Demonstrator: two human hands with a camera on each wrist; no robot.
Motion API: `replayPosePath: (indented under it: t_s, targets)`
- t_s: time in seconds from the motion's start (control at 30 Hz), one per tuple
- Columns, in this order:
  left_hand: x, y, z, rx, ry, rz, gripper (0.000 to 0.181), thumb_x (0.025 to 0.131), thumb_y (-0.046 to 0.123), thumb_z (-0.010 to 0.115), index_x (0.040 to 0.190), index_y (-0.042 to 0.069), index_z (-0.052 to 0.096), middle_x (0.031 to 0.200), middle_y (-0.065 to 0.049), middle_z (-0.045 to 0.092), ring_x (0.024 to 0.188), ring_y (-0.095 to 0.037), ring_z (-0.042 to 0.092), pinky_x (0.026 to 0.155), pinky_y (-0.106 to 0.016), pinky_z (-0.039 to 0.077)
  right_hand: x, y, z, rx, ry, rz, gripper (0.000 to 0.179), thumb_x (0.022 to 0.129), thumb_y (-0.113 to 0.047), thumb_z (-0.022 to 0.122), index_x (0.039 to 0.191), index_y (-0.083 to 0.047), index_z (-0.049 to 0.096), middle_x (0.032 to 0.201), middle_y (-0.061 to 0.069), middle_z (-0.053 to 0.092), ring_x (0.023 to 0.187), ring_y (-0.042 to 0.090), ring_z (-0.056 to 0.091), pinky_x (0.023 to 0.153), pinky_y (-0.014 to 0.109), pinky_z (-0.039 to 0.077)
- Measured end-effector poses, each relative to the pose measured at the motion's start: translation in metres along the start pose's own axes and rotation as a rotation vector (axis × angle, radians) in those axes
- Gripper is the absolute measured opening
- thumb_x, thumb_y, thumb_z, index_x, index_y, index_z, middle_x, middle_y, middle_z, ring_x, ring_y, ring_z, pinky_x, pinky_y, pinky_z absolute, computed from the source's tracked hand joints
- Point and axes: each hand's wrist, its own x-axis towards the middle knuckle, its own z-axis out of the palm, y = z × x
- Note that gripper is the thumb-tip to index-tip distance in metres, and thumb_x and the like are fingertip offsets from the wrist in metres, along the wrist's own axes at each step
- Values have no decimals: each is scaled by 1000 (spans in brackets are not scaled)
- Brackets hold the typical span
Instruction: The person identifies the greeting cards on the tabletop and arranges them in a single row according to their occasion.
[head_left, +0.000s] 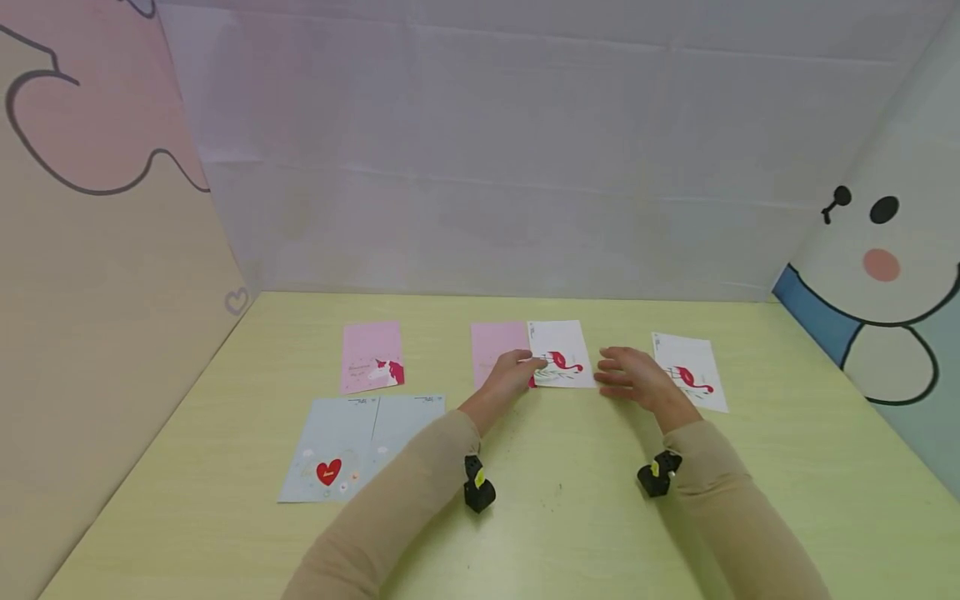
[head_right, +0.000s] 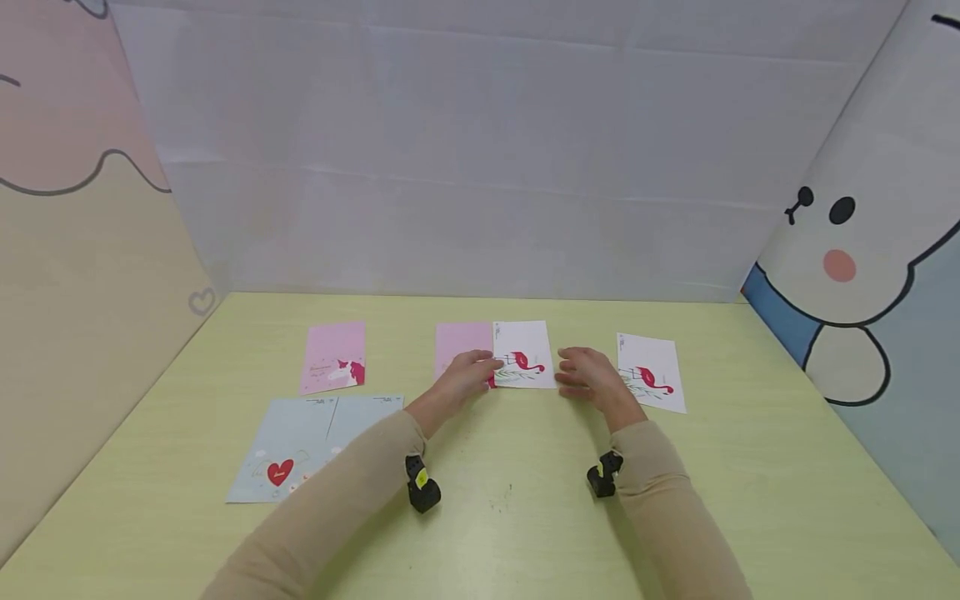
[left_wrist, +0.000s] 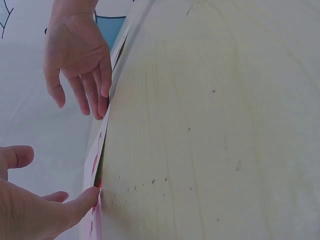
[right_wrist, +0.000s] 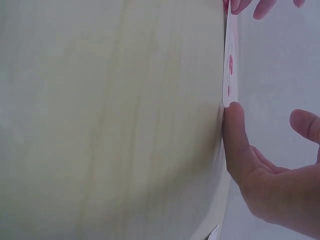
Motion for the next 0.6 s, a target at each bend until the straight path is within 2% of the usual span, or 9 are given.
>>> replayPosePath:
  t_s: [0.2, 0.37, 0.47, 0.6]
  targets:
    - [4, -2, 0, -26, 25, 20, 46, 86, 19, 55, 123, -6, 45, 118, -15, 51, 100, -21, 49, 85, -34, 42, 3, 1, 0, -1, 17, 9, 57, 93, -21, 40, 137, 6, 14, 133, 28, 26, 112, 33, 43, 84, 35, 44]
    - [9, -5, 0, -109, 54, 23, 43, 84, 9, 56, 122, -8, 45, 104, -16, 58, 84, -18, 56, 72, -28, 48, 4, 2, 2, 3, 20, 13, 57, 92, -21, 41, 136, 6, 17, 132, 27, 27, 107, 29, 48, 81, 33, 46]
    - [12, -5, 1, -102, 78, 24, 43, 82, 8, 58, 121, -7, 47, 97, -13, 60, 75, -13, 55, 66, -23, 46, 4, 2, 3, 4, 22, 9, 56, 92, -20, 41, 135, 7, 17, 132, 27, 28, 107, 30, 48, 80, 32, 46]
    - [16, -5, 5, -109, 101, 51, 40, 79, 3, 59, 116, -9, 51, 88, -13, 63, 68, -12, 55, 61, -23, 46, 3, 2, 5, 3, 19, 3, 55, 93, -18, 41, 135, 8, 18, 132, 28, 27, 108, 31, 46, 80, 31, 46]
